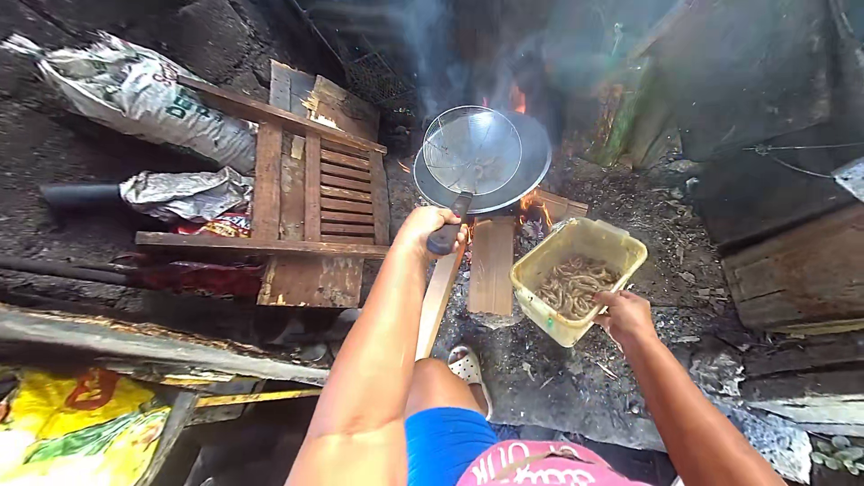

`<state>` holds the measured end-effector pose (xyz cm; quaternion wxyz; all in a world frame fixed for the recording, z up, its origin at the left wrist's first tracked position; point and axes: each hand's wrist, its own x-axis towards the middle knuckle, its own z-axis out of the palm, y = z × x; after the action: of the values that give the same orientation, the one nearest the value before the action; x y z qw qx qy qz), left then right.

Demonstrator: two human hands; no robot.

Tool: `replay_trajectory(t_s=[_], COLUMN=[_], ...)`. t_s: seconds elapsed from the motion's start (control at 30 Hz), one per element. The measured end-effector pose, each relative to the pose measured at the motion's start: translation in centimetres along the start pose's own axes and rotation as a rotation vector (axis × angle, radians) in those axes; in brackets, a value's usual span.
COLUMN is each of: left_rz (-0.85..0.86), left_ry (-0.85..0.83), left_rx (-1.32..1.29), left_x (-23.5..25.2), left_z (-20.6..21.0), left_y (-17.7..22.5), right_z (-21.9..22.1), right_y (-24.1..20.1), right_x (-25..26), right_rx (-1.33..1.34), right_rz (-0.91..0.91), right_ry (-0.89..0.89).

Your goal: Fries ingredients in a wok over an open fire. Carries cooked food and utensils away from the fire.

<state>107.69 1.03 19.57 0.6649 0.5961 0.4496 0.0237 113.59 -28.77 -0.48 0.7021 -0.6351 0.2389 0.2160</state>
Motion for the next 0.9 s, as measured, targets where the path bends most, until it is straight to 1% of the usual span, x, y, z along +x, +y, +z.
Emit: replay_trajectory(t_s=[0.07, 0.23, 0.3, 0.4, 0.47, 0.53, 0.6, 0.63, 0.67, 0.73, 0.83, 0.9], left_rz=[0.021, 0.156, 0.207, 0.321, 0.441, 0.625, 0.779, 0.808, 0.802, 0.714, 0.543, 0.41], left_ry=[-0.02, -0.118, -0.116, -0.067, -0.015, 0.038, 0.079, 0.094, 0.101, 0.099, 0.167, 0.233], left_rx=[0.069, 0.359, 0.389, 0.466, 0.653, 0.854, 0.939, 0.944, 0.927, 0.844, 0.74, 0.756], left_x=[-1.7, -8.2, -11.2, -14.5, -15.7, -16.5, -16.4, -16.1, -15.6, -14.0, -9.4, -4.9], left_z=[-0.5, -3.1, -3.9, -5.1, -6.0, -6.3, -6.2, -6.0, -5.8, -5.4, -4.4, -3.8], left_y=[-0.9, -5.9, -8.6, -13.2, -15.9, -17.8, -18.9, -19.0, -18.9, -17.5, -13.5, -10.0], right_z=[0.4, 1.3, 1.6, 2.0, 2.3, 2.5, 2.5, 2.4, 2.3, 2.0, 1.3, 0.6], right_y=[-0.4, 0.1, 0.1, -0.2, -0.2, -0.4, -0.4, -0.4, -0.3, -0.2, 0.4, 1.1], right_x=[0.1, 0.4, 0.5, 0.6, 0.7, 0.7, 0.6, 0.6, 0.7, 0.7, 0.5, 0.4], right_rx=[0.0, -0.038, -0.035, -0.023, -0.01, -0.011, -0.007, -0.001, 0.001, 0.002, 0.001, 0.002], right_rz=[0.004, 0.007, 0.009, 0.014, 0.01, -0.001, -0.012, -0.02, -0.024, -0.029, -0.029, -0.018], right_ry=[-0.017, -0.023, -0.024, -0.01, -0.007, -0.006, -0.009, -0.007, -0.008, -0.012, 0.004, 0.02])
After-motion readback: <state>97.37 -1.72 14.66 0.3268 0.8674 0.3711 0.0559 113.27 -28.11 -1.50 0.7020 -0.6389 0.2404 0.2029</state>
